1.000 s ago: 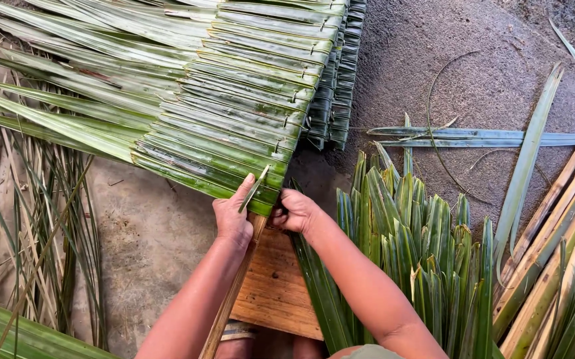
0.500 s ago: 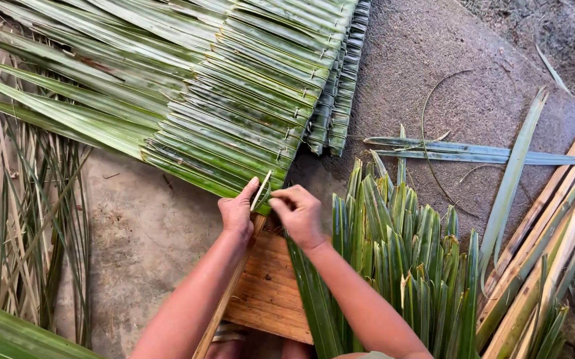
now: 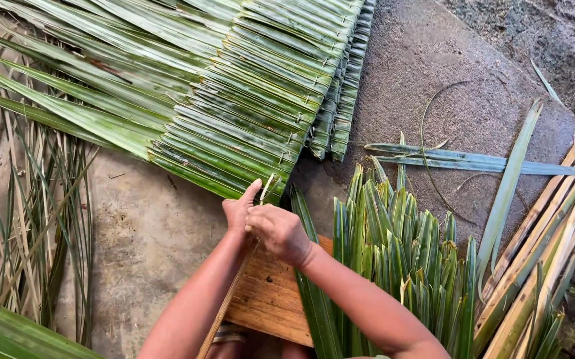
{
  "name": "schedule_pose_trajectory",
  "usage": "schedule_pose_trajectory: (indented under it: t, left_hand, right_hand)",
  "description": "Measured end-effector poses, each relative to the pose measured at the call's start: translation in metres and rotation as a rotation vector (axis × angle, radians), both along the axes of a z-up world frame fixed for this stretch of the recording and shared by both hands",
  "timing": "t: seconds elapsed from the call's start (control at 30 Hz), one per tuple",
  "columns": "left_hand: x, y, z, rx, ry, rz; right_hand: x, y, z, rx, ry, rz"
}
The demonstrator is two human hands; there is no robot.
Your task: Weaving palm leaves onto a wooden frame to create a thatched panel
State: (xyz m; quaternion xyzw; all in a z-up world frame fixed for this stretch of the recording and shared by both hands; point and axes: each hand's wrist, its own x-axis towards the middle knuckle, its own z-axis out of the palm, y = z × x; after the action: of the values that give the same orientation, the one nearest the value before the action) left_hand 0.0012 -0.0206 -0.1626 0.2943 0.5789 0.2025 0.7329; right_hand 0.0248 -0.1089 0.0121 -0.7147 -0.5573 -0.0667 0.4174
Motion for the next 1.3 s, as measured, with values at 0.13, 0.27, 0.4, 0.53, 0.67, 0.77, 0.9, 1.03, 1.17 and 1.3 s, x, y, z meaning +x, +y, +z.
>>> schedule_pose_trajectory:
  t: [0.13,0.27,0.4,0.53,0.67,0.77,0.9,1.03,1.17,1.3]
  left_hand:
    - [0.007,-0.004,0.004,-0.024,-0.007,0.036]
    - [0.015,0.0,0.007,0.022,-0.056,0.059]
    - [0.003,0.001,0.068,0.104,-0.123,-0.026]
    - [0.005,0.001,0.056,0.126,-0.141,-0.017]
    - [0.008,0.001,0.047,0.181,-0.123,-0.048]
    - [0.009,0.0,0.047,0.195,-0.132,-0.03]
    - [0.01,0.001,0.05,0.181,-0.115,-0.022]
    - [0.003,0.0,0.059,0.176,-0.108,-0.007]
    - [0.005,0.013,0.067,0.045,-0.087,-0.065]
    - [-0.006,0.021,0.138,-0.07,-0.245,0.127]
  right_hand:
    - [0.008,0.002,-0.015,-0.031,0.054,-0.013]
    - [-0.023,0.014,-0.001,0.066,0.075,0.176]
    - [-0.083,0.02,0.107,-0.025,0.522,0.393]
    - [-0.139,-0.004,0.125,-0.205,1.123,0.458]
    - [-0.162,-0.008,0.127,-0.339,1.623,0.463]
    - [-0.17,-0.006,0.135,-0.338,1.843,0.368]
    - [-0.173,-0.004,0.138,-0.36,1.925,0.348]
    - [-0.168,-0.003,0.137,-0.369,1.988,0.372]
    - [-0.11,0.007,0.149,-0.066,1.982,0.315]
    - [0.011,0.012,0.17,0.41,1.465,0.246]
